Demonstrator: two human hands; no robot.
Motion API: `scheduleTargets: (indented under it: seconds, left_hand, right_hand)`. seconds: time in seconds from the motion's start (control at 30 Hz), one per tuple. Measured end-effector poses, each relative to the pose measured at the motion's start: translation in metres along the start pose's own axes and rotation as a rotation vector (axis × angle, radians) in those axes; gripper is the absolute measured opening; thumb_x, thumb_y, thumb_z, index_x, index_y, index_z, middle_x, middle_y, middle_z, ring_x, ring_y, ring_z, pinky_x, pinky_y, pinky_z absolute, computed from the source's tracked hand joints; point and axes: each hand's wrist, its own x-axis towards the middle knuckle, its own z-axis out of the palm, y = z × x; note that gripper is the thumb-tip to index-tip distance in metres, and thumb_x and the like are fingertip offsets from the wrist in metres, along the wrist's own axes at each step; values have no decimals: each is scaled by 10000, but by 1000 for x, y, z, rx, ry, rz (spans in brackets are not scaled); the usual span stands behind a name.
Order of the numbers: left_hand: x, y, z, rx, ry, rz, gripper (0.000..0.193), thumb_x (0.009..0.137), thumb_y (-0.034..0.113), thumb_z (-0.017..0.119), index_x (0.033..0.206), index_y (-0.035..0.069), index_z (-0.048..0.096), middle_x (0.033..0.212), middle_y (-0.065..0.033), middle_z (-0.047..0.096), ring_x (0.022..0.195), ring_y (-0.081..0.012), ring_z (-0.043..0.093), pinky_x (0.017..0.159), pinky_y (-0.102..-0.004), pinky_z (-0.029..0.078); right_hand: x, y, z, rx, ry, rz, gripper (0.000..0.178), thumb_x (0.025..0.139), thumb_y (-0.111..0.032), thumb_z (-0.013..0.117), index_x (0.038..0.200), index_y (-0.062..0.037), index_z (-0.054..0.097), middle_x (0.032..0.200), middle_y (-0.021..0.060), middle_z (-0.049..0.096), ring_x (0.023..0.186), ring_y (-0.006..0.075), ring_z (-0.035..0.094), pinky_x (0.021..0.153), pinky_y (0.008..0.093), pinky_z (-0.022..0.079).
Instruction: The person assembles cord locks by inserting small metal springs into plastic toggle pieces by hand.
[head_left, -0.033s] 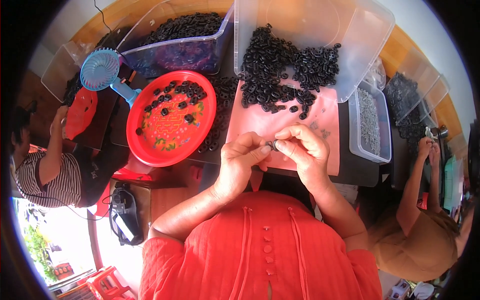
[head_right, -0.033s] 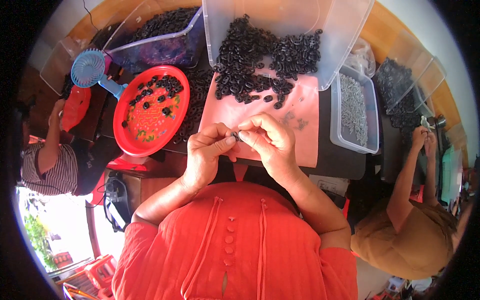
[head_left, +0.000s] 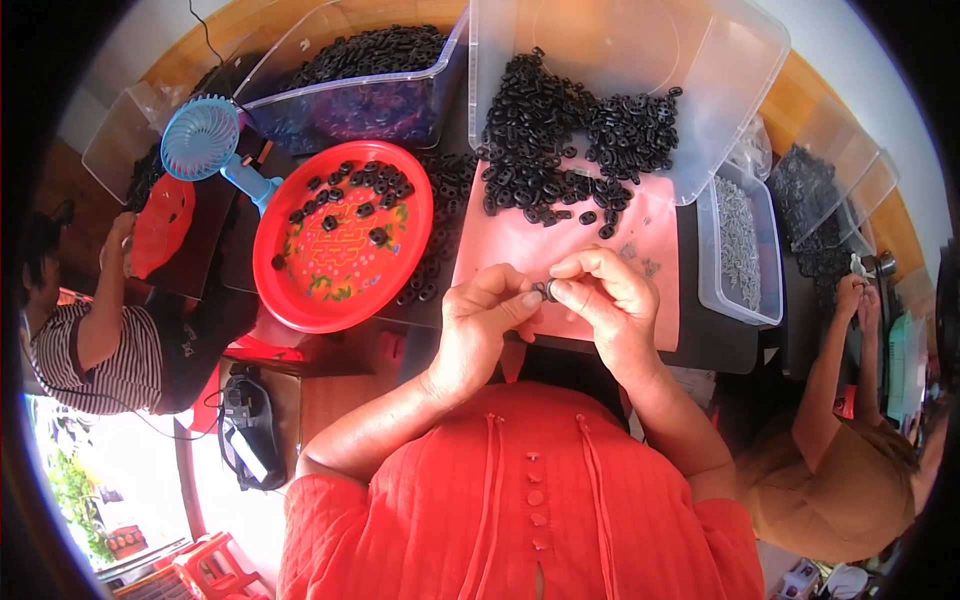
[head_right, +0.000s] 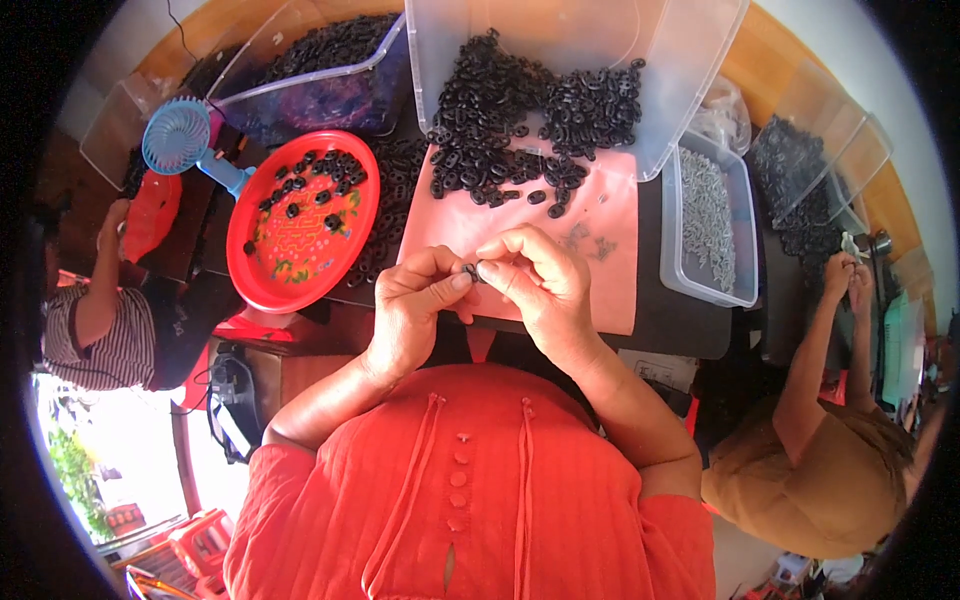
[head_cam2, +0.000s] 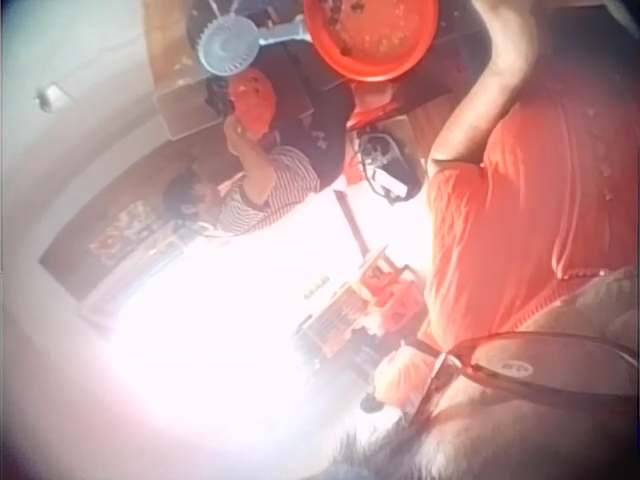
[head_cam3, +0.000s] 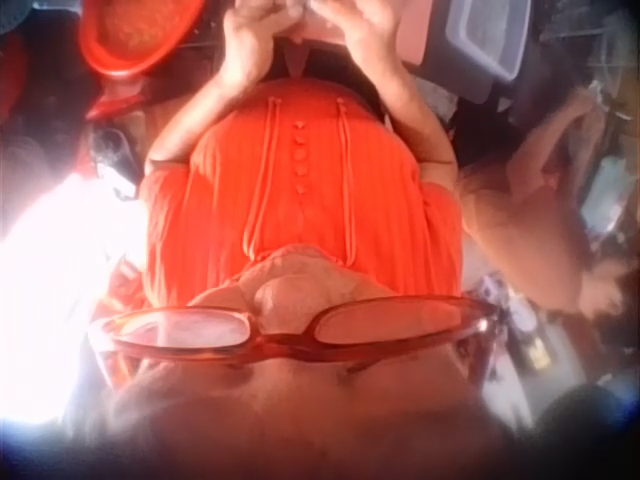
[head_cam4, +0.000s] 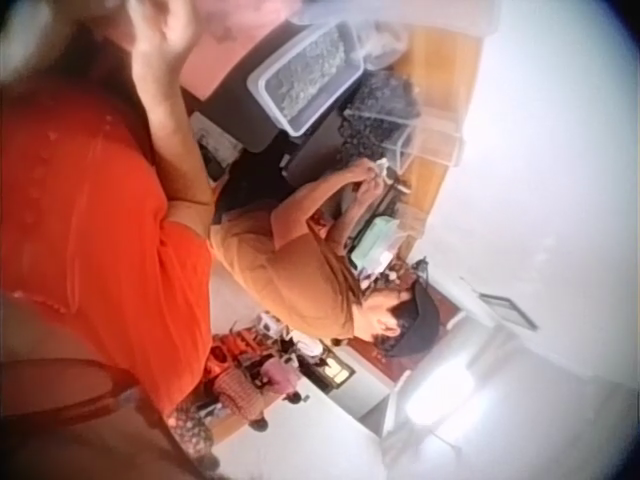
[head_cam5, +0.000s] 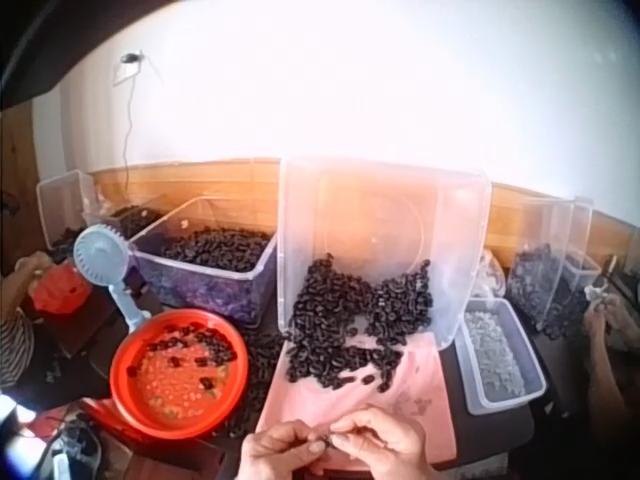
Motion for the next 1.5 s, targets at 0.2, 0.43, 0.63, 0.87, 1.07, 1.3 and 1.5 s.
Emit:
scheduleTargets:
  seconds: [0.2,0.43,0.63,0.87,1.07,1.3,1.5]
  left_hand:
    - [-2,1,2,10,9,9,69,924,47,605,890,-10,621,755,-59,641,640,-110,581,594,-229,475]
    - [-2,1,4,-15,23,8,71,920,47,614,865,3,621,735,-37,623,628,-94,561,594,-216,457]
    - [-3,2,4,-12,24,6,65,921,45,614,867,9,620,731,-35,621,624,-91,561,587,-213,454]
    - [-2,1,2,-4,18,2,69,921,49,614,864,9,617,732,-37,620,618,-91,558,580,-216,455]
    - [-2,0,-1,6,-13,11,83,926,46,602,873,-16,617,750,-75,649,618,-119,583,580,-231,480]
    - [-4,-1,1,47,11,2,80,924,53,607,862,3,610,726,-45,624,600,-87,553,545,-211,440]
    - [-1,2,-1,-39,-18,-19,61,909,41,641,928,-15,626,783,-61,648,662,-107,594,556,-229,490]
  right_hand:
    - [2,-1,4,-7,-15,9,77,868,29,660,943,15,648,862,14,639,724,54,584,576,182,457]
    - [2,3,2,-67,-26,75,35,899,-43,662,900,-11,648,778,-27,605,658,16,493,535,168,355]
    - [3,-7,-4,-64,-75,196,87,903,-64,664,869,10,634,728,-1,613,639,48,531,573,215,432]
    - [4,-10,-5,-58,-110,225,89,921,-112,651,887,-31,638,703,-19,589,561,18,441,481,183,321]
    - [5,-9,-6,-109,-146,222,90,925,-108,642,875,-34,628,682,-20,568,562,20,436,493,183,330]
    - [4,-2,-3,-110,-175,148,109,939,-120,625,865,-40,614,712,-15,563,571,21,438,491,185,329]
    - [3,-3,-4,-64,-117,225,148,955,-143,608,852,-37,604,692,-27,534,580,20,437,501,178,333]
